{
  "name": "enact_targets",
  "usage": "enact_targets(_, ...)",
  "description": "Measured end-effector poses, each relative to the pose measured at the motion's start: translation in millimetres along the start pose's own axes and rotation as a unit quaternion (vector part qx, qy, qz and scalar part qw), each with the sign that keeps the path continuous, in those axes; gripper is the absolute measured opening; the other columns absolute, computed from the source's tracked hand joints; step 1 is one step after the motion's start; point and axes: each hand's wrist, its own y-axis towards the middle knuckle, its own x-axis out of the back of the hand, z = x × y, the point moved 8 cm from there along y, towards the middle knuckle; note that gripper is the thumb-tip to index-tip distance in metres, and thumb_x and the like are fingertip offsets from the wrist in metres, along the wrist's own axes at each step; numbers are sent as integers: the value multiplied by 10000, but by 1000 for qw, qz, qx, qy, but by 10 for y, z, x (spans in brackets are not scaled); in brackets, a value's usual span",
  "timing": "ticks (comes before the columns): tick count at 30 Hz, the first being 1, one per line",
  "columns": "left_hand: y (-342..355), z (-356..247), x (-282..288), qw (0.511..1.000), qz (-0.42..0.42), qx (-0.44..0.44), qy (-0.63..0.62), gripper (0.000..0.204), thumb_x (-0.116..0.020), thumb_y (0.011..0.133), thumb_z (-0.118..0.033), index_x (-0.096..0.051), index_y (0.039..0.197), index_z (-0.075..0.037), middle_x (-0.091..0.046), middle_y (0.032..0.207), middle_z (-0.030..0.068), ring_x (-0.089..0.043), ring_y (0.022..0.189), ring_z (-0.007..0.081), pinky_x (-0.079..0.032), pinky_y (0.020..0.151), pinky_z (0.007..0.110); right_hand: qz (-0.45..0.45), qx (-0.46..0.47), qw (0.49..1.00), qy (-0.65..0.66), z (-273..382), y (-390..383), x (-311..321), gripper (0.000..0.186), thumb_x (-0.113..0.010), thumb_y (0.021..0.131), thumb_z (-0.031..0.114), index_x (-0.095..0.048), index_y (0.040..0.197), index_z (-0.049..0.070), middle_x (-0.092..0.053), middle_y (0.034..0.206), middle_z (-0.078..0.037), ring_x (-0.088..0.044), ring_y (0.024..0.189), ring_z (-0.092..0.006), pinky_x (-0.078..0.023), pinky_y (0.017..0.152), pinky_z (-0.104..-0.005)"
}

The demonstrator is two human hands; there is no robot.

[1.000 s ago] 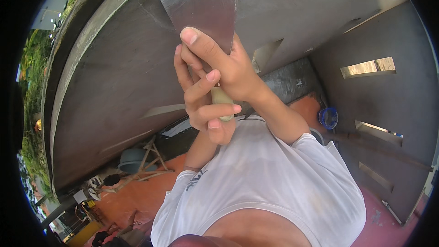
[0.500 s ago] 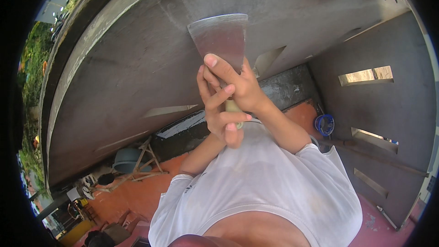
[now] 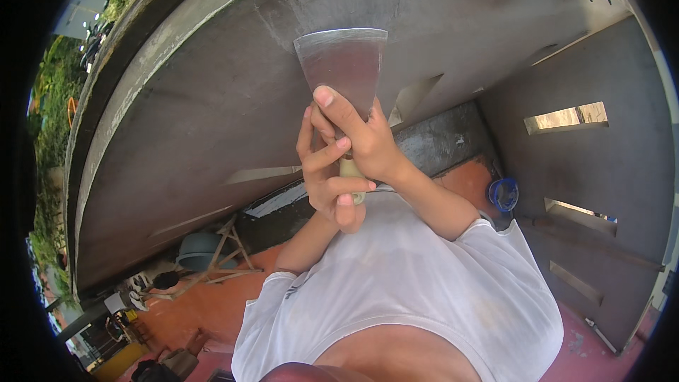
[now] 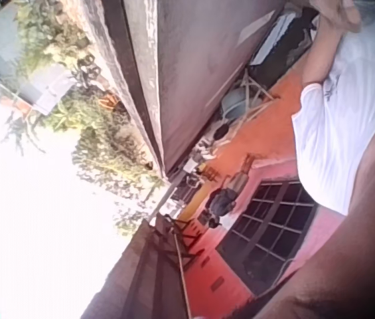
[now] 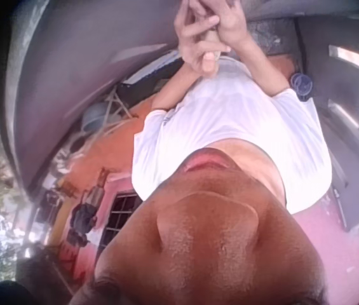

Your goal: The person uses a hand trowel to smooth a freshly applied layer of cement on an overhead concrete surface. They repeatedly scrape and level the material across the ceiling area while standing on a scaffold.

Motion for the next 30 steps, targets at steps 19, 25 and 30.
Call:
enact_targets(19,389,15,160,996,0,-11,-91,261,-431,810,-214,-665,729,-132,-657,1117,107,-376,1314,483,-359,1059,570,4,83,996,39,371,136,-238,404,-518,968,297,-434,621,108,-422,539,28,-397,503,-63,-310,470,-242)
enact_targets(25,66,44,80,997,-21,28,-62,254,-438,780,-199,-671,705,-131,-658,1082,101,-398,1282,465,-358,1051,575,-36,10,999,15,51,3,-35,414,-525,963,307,-433,607,115,-412,548,33,-394,531,-54,-326,507,-228)
enact_targets(30,388,4,82,995,-31,0,-96,233,-437,748,-203,-654,720,-125,-663,1083,120,-387,1292,483,-324,1066,604,-10,48,998,36,385,116,-165,427,-525,958,317,-428,596,112,-417,538,31,-396,513,-58,-325,504,-230)
